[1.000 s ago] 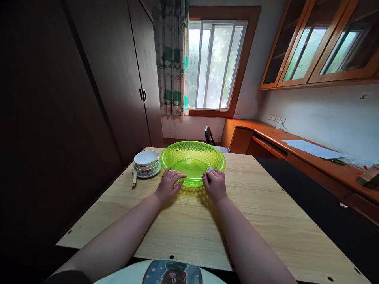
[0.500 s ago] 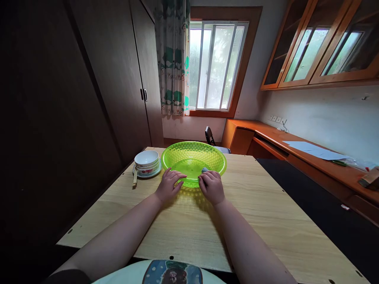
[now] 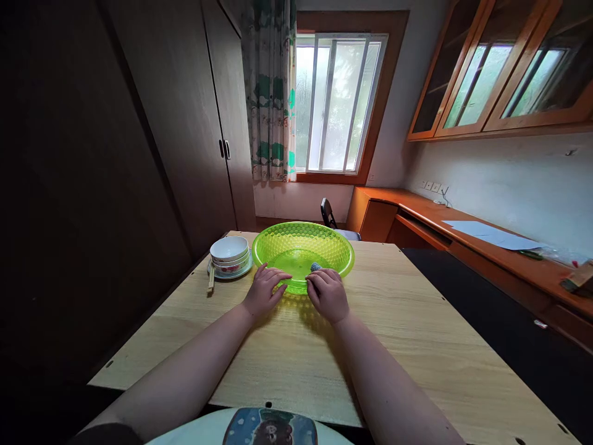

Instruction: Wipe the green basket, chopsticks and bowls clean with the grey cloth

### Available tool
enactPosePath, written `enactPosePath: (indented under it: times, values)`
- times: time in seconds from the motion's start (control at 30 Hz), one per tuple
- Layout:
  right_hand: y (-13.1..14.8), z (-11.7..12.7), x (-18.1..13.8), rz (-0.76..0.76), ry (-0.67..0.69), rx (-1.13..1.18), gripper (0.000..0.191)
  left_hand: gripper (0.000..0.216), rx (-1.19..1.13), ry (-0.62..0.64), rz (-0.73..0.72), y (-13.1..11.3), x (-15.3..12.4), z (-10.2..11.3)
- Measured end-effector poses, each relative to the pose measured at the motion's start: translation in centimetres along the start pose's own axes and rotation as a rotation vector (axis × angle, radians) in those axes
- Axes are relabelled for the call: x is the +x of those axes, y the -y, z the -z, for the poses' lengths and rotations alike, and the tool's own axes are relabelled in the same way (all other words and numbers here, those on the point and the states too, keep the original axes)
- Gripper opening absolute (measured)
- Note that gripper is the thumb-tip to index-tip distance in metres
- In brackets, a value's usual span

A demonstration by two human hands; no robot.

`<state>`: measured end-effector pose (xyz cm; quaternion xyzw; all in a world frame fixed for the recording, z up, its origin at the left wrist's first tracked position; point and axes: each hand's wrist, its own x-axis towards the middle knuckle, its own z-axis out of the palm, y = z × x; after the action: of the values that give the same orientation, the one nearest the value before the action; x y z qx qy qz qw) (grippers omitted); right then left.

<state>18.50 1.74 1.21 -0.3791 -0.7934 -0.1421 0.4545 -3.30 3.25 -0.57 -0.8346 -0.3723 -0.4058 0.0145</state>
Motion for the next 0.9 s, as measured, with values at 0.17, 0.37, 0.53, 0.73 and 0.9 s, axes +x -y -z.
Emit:
enactPosePath:
  times: [0.17,0.37,0.53,0.73,0.9]
  values:
    - [-0.4,0.0,0.0,-0.054,0.014,-0.053,0.015,0.023,-0.01,-0.001,-0.002,0.0,0.0,0.0]
    - [-1.4,-0.1,-0.3,-0.116,-0.012,-0.107,0.018,0.025,-0.008,-0.006,-0.01,-0.1,0.0,0.0]
    - [-1.8,-0.3,-0.4,-0.152,-0.028,-0.116,0.02,0.025,-0.005,-0.009,-0.012,-0.1,0.0,0.0]
    - [-2.1,-0.3,-0.5,-0.197,-0.069,-0.138,0.021,0.025,0.001,-0.003,-0.012,-0.1,0.0,0.0]
    - [-1.5,-0.1,-0.3,-0.141,-0.056,-0.107,0.02,0.025,-0.018,0.0,0.0,-0.2,0.1,0.0]
